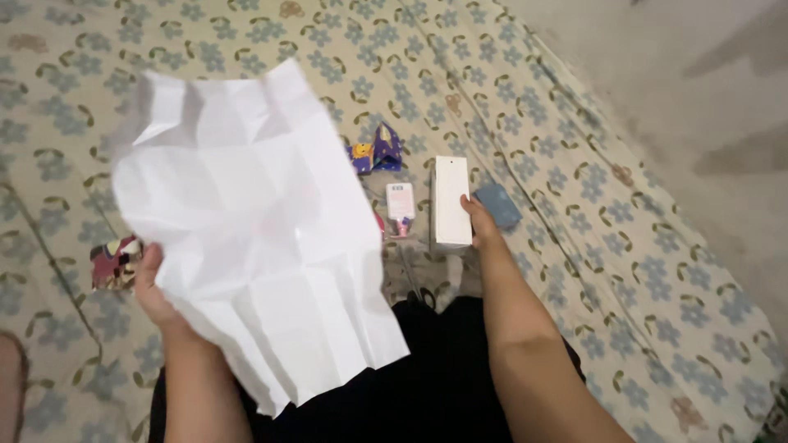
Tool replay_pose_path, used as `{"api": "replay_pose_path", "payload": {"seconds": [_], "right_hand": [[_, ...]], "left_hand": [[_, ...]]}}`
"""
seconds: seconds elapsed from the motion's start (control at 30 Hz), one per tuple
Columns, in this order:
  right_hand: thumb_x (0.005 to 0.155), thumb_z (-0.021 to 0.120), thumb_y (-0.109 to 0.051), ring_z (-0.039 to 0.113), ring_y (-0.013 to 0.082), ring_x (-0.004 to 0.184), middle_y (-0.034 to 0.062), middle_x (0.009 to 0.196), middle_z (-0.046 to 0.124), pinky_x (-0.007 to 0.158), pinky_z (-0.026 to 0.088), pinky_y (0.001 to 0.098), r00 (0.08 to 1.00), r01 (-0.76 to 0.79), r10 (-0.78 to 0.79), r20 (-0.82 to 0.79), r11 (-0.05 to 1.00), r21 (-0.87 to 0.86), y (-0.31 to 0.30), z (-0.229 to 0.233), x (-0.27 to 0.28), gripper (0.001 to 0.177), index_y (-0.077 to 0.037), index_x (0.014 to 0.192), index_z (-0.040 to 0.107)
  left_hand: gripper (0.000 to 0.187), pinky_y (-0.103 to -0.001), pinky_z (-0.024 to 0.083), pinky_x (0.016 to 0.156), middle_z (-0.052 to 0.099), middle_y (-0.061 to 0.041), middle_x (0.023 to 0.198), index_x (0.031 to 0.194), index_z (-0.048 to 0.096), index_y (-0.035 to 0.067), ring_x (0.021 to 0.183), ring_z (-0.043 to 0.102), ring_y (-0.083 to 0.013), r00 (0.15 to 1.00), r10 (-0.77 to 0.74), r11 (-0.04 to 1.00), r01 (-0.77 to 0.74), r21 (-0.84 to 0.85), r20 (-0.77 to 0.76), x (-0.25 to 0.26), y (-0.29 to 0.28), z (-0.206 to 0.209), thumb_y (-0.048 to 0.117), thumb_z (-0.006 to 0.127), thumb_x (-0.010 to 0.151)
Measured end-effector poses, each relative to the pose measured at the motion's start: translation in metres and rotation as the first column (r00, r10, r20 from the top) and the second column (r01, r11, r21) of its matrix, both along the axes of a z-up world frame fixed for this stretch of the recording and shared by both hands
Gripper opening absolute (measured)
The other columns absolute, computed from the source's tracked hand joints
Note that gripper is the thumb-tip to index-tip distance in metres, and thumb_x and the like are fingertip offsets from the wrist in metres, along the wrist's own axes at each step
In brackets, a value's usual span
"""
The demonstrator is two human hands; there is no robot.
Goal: The person sits on a bed and opens two wrapped parcels. They first unwrap a patterned parcel to reveal a white box, then unwrap a purple space-themed parcel to reveal a smaller white box. The wrapping paper is removed and set aside.
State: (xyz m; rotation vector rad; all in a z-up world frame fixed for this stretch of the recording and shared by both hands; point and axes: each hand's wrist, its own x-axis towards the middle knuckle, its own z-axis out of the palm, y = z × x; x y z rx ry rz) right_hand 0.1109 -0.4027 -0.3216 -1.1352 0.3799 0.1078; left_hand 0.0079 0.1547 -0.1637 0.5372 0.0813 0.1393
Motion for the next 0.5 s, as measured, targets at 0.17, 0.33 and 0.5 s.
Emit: {"api": "replay_pose_path", "payload": {"seconds": [0.17, 0.33, 0.5], "right_hand": [[0.1, 0.06, -0.035, 0.068, 0.026, 0.104, 0.0115, 0.119, 0.071, 0.092, 0.055, 0.0441, 0.976, 0.213, -0.199, 0.092, 0.962, -0.171, 0.028, -0.006, 0.025, 0.051, 0.0, 0.136, 0.06], [0.1, 0.05, -0.064, 0.045, 0.0188, 0.14, 0.0093, 0.156, 0.049, 0.112, 0.031, 0.037, 0.98, -0.01, 0.062, 0.188, 0.964, -0.265, 0.088, 0.051, 0.032, 0.08, -0.007, 0.155, 0.047], [0.093, 0.038, -0.074, 0.055, 0.0331, 0.134, 0.0189, 0.151, 0.051, 0.108, 0.046, 0.0479, 0.927, -0.376, 0.361, 0.105, 0.882, 0.285, 0.166, 0.117, -0.022, 0.091, -0.006, 0.153, 0.041]], "left_hand": [[0.061, -0.046, 0.042, 0.119, 0.054, -0.015, 0.152, 0.154, 0.046, 0.002, 0.138, 0.053, -0.0326, 0.995, 0.099, 0.985, -0.097, 0.14, -0.007, 0.021, -0.022, -0.014, 0.024, 0.056, 0.097], [0.061, -0.046, 0.041, 0.12, 0.053, -0.013, 0.153, 0.154, 0.045, 0.005, 0.139, 0.052, -0.0317, 0.998, -0.054, 0.996, 0.052, -0.071, -0.026, 0.025, -0.028, -0.028, 0.027, 0.054, 0.098], [0.063, -0.048, 0.04, 0.119, 0.054, -0.015, 0.152, 0.153, 0.045, 0.004, 0.138, 0.053, -0.0347, 0.995, -0.094, 0.976, 0.09, -0.198, -0.01, 0.015, -0.031, -0.023, 0.031, 0.053, 0.097]]}}
